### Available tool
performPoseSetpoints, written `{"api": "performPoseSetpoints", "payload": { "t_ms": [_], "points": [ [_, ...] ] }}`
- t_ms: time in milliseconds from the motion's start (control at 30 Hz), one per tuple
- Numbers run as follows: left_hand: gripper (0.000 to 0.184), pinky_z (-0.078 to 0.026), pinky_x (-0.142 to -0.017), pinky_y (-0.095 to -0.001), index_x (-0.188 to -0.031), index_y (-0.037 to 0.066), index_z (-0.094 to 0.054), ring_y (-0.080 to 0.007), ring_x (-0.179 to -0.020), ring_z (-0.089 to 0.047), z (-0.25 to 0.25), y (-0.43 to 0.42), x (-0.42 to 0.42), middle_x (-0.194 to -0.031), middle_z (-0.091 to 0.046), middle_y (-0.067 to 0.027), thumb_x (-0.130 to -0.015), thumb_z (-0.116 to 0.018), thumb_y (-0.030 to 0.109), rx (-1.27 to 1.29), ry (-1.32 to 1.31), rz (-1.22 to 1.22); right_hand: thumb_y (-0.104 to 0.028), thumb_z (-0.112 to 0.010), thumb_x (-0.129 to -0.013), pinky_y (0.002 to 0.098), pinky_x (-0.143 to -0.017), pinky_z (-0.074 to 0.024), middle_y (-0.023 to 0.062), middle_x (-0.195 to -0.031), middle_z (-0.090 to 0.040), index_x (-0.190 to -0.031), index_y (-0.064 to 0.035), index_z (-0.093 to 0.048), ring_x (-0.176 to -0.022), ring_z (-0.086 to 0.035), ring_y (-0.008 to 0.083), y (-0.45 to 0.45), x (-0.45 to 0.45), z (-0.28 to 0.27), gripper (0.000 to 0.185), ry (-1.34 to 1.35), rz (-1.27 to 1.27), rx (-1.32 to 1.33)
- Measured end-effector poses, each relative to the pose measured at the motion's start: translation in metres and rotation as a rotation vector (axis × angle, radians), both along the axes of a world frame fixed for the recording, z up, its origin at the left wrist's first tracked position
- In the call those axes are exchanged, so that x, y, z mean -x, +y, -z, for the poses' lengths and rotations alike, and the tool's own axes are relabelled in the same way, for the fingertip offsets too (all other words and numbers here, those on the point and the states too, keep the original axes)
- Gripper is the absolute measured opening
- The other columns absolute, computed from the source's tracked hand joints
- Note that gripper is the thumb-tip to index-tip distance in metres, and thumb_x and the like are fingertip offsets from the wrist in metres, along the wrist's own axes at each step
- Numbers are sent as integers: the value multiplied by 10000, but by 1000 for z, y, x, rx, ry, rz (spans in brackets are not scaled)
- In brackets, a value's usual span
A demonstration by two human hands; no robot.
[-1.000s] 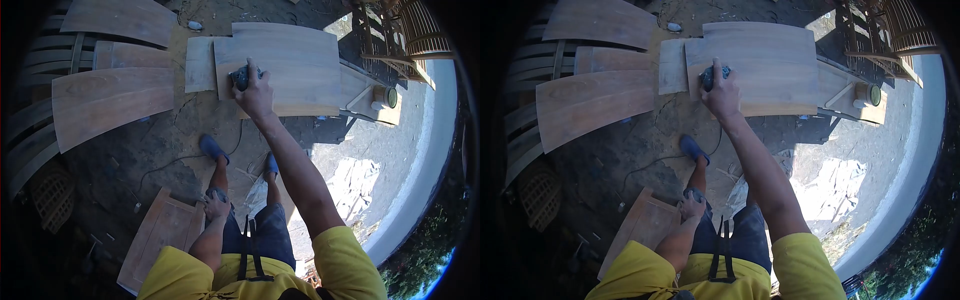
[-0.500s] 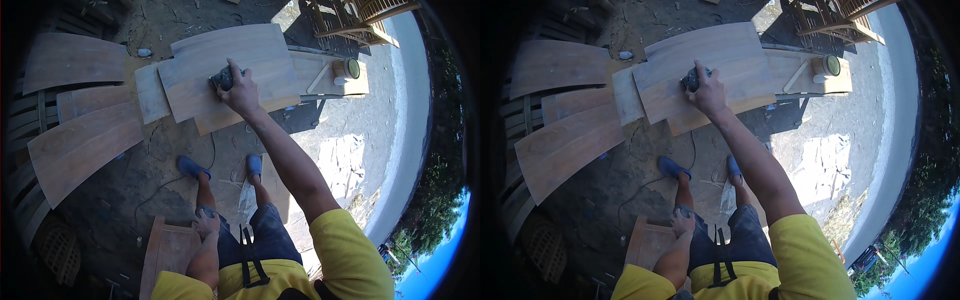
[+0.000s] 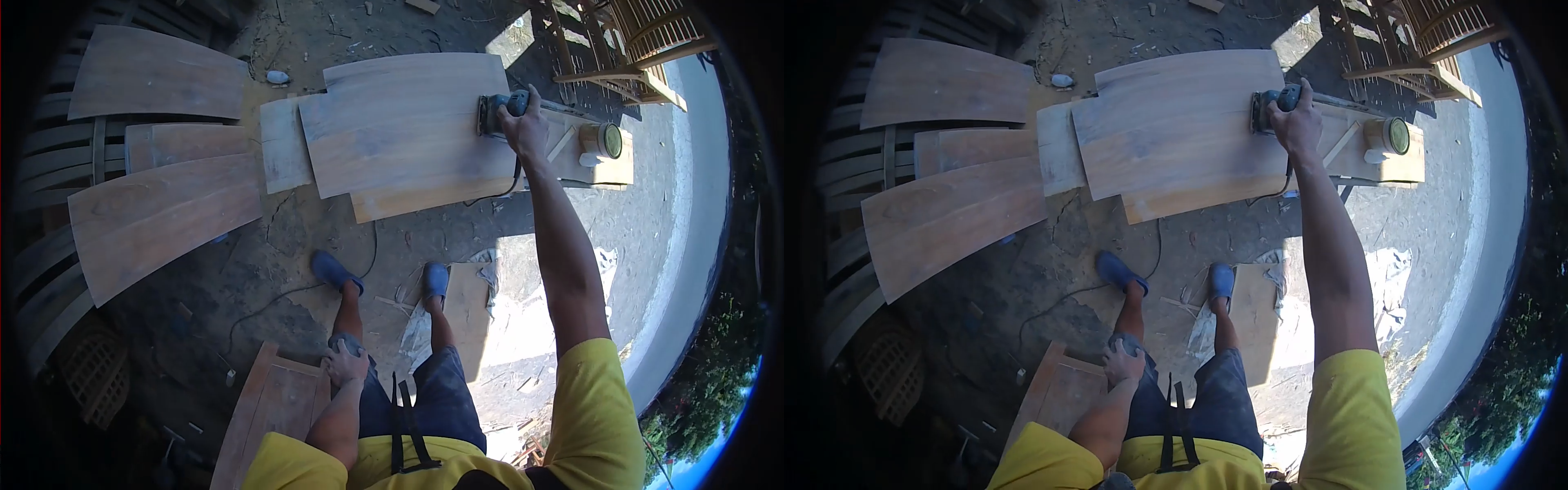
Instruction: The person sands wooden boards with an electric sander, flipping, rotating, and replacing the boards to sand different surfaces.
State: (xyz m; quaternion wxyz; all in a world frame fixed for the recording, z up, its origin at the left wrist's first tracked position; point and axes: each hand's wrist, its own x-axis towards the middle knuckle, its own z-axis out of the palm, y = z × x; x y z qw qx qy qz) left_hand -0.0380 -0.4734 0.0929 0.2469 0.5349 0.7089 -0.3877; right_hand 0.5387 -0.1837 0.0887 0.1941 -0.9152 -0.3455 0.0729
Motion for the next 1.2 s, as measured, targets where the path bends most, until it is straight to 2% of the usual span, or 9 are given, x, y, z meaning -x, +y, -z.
{"api": "performPoseSetpoints", "payload": {
  "t_ms": [167,267,500,600,667,733,867,933,1200],
  "points": [
    [726,-519,-1056,-524,-1524,205,-539,-442,-1319,-579,4,-3,3,-1441,-542,-236,-877,-720,482,-25,-37,21,-425,-812,-851,589,-915,-572,338,-1173,-628,-1609,-199,-421,-1019,-703,531,41,92,-2,883,43,-112,-25],
    [741,-497,-1087,-528,-1528,178,-530,-441,-1386,-531,-4,5,-3,-1494,-503,-258,-882,-730,479,38,-40,-67,-415,-821,-844,597,-883,-583,324,-1193,-611,-1613,-221,-422,-999,-710,531,67,151,-12,887,84,-164,-44],
    [733,-516,-1060,-523,-1529,171,-526,-429,-1363,-557,-2,4,5,-1483,-510,-251,-892,-719,478,44,-44,-83,-394,-844,-826,597,-845,-595,304,-1264,-557,-1616,-235,-410,-968,-719,526,108,272,-26,916,224,-276,-3],
    [726,-528,-1041,-522,-1522,167,-534,-431,-1345,-571,-1,5,8,-1473,-515,-252,-892,-719,478,32,-62,-63,-369,-866,-796,582,-826,-607,298,-1282,-547,-1635,-240,-363,-945,-730,500,114,315,-28,987,285,-421,28],
    [719,-531,-1037,-527,-1514,165,-542,-431,-1329,-586,-3,10,8,-1474,-515,-254,-892,-720,479,10,-72,-83,-328,-871,-773,563,-798,-618,311,-1293,-548,-1620,-235,-401,-920,-734,489,107,330,-32,973,306,-524,29],
    [715,-533,-1036,-531,-1510,163,-547,-434,-1323,-591,-1,14,9,-1470,-521,-255,-893,-719,480,18,-90,-87,-325,-861,-781,566,-797,-618,320,-1298,-545,-1618,-243,-412,-909,-736,490,95,325,-34,953,318,-566,37],
    [704,-534,-1038,-536,-1503,160,-557,-440,-1309,-601,-5,18,6,-1458,-542,-259,-897,-716,481,17,-94,-95,-341,-865,-790,594,-827,-607,296,-1263,-554,-1615,-292,-401,-911,-727,519,70,279,-28,947,266,-452,-9],
    [695,-536,-1037,-532,-1497,162,-565,-440,-1296,-608,-7,18,3,-1435,-559,-256,-899,-713,484,16,-105,-65,-333,-851,-800,577,-802,-617,312,-1281,-544,-1624,-278,-411,-909,-738,492,58,237,-30,935,268,-391,47],
    [675,-534,-1040,-529,-1506,172,-551,-430,-1279,-614,-8,16,-1,-1411,-560,-247,-918,-680,479,46,-50,-29,-369,-846,-807,581,-866,-600,279,-1176,-622,-1610,-276,-429,-964,-724,511,16,67,-14,910,109,-209,44]
  ]
}}
